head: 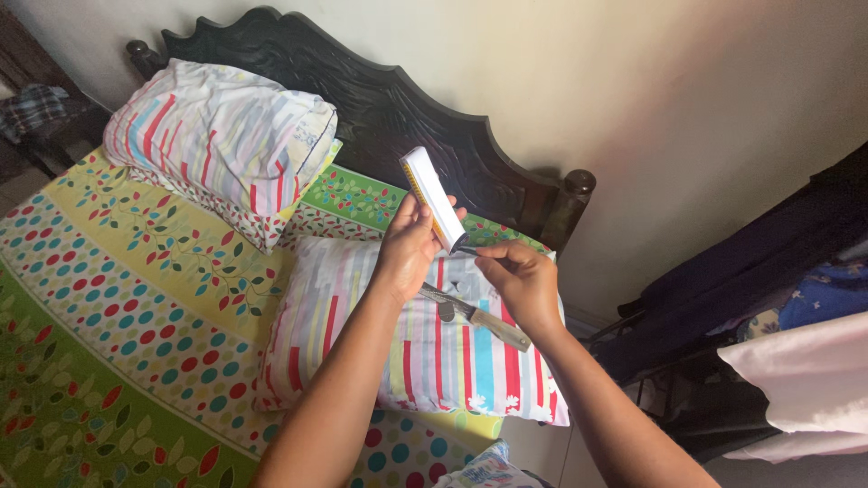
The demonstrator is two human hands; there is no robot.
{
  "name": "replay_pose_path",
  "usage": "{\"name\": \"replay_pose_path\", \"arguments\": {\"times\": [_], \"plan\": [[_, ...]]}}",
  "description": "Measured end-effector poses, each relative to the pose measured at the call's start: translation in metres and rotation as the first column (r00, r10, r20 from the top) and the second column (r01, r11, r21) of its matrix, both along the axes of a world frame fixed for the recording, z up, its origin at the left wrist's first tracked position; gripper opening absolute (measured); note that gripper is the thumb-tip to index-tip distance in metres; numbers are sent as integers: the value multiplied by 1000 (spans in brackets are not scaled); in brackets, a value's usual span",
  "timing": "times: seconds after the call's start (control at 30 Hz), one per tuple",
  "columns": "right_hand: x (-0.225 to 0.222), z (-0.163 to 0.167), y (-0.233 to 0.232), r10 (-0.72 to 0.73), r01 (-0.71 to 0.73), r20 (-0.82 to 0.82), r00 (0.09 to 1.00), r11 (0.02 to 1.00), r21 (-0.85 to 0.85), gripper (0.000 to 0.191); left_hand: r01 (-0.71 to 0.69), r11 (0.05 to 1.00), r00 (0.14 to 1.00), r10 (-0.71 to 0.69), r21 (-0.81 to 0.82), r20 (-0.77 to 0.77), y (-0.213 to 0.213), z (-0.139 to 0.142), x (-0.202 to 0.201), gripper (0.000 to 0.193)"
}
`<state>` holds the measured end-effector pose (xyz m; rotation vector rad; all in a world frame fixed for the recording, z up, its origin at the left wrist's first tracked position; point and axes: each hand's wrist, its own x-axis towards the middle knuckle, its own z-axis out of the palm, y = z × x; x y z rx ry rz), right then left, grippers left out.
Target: The person sits on a bed holding a small white flashlight and works on its black head end with a small tool, appearing to unscrew or adjust the lens assembly. They open the flashlight, remove a small component, handle it, and reassemble the parts back together.
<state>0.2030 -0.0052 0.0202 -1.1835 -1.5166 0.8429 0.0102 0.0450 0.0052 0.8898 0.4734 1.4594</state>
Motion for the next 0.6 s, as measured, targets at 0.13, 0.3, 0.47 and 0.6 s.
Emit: {"name": "replay_pose_path", "arguments": {"times": [0.13,0.3,0.47,0.6], "plan": [[4,-10,4,117,-121,-94,989,992,-36,11,-4,999,1000,3,31,19,1,1,1,49],[5,-21,14,57,-74,-130,990,989,-127,12,4,999,1000,-3,35,-25,-1,-3,3,48],[9,-25,20,146,-171,-226,963,981,-97,9,2,1000,1000,-2,26,13,-1,-9,2,48],[8,-26,20,134,-160,-197,971,979,-122,14,14,999,999,-15,29,34,-2,-10,2,48]]}}
